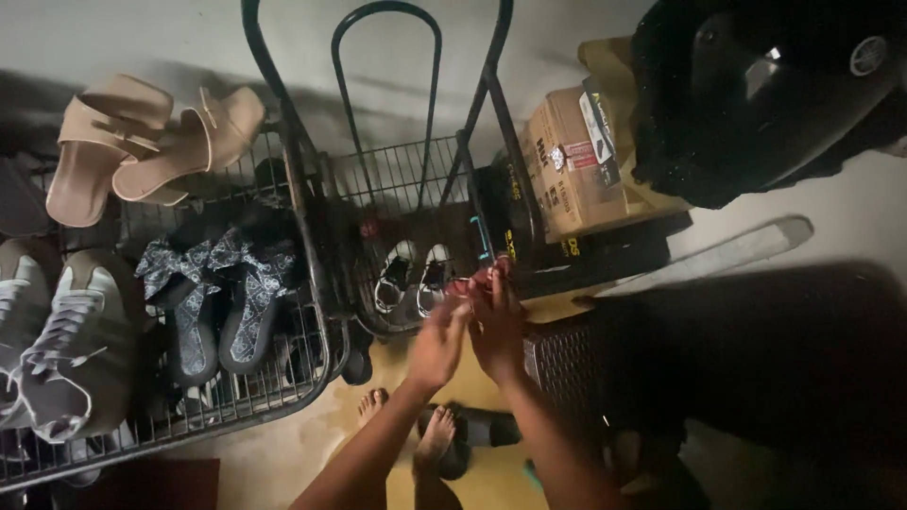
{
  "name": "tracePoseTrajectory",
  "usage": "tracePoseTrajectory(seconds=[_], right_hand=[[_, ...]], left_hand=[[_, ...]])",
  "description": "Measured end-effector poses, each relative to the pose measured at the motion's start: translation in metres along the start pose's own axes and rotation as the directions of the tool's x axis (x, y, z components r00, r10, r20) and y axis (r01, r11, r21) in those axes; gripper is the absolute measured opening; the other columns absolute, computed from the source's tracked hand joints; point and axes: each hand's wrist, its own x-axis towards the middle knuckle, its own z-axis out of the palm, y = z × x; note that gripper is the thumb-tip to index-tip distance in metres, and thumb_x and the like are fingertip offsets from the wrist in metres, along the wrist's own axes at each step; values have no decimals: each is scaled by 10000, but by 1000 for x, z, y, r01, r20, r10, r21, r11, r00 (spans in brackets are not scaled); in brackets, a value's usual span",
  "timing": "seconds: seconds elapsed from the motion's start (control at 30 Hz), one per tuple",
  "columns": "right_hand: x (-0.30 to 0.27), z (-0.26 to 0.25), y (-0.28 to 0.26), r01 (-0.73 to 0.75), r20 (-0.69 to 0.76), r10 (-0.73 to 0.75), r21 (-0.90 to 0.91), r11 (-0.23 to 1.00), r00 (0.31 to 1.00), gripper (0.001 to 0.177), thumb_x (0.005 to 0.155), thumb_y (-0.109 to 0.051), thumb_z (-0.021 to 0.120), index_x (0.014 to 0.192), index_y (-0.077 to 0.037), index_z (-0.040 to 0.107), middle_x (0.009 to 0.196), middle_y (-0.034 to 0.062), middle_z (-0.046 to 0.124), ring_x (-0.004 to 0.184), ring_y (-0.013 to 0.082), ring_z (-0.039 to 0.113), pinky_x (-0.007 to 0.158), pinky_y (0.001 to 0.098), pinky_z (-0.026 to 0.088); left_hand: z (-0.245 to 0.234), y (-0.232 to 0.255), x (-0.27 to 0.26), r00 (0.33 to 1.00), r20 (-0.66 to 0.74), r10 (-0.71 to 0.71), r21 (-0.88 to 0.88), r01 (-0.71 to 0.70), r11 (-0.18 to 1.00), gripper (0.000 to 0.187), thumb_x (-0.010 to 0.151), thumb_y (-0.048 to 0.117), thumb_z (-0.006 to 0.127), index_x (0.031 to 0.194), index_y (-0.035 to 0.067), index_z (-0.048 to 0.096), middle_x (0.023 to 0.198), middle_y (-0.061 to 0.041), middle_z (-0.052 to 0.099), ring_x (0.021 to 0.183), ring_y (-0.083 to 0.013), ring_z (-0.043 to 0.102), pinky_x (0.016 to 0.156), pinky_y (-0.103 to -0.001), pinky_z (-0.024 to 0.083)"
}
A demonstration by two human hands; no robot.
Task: Organizing, wiping, and arranging various pairs of shoes on a multi-tier metal shoe rack.
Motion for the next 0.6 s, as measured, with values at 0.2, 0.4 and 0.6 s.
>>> tracePoseTrajectory(seconds=[0.2, 0.4, 0.6], right_hand=[[-10, 46, 40, 3, -225, -3, -1, 1000, 974, 537, 904, 10, 655, 1419, -122, 581, 1531, 182, 449, 1368, 424, 488, 1146, 477, 403], [-41, 103, -13, -417, -275, 493, 290, 861, 826, 438, 803, 47, 680, 1207, -102, 600, 1342, 245, 461, 1115, 317, 667, 984, 428, 522], [-29, 89, 20, -341, -106, 459, 529, 777, 882, 282, 915, 13, 598, 1174, -84, 542, 1137, 108, 628, 1008, 244, 681, 879, 386, 558]], left_hand=[[-14, -154, -7, 869, -447, 211, 26, -223, 974, 298, 974, 198, 609, 1192, 0, 652, 1088, -133, 691, 939, -271, 644, 795, -411, 545], [-28, -258, 47, 873, -275, -403, -696, 109, 710, 374, 1012, 403, 549, 1040, 47, 659, 894, -43, 714, 758, -139, 678, 636, -314, 575], [-35, -250, 54, 903, -335, -268, -402, 120, 908, 411, 1012, 433, 614, 966, 33, 699, 801, -31, 681, 692, -132, 607, 599, -311, 505]])
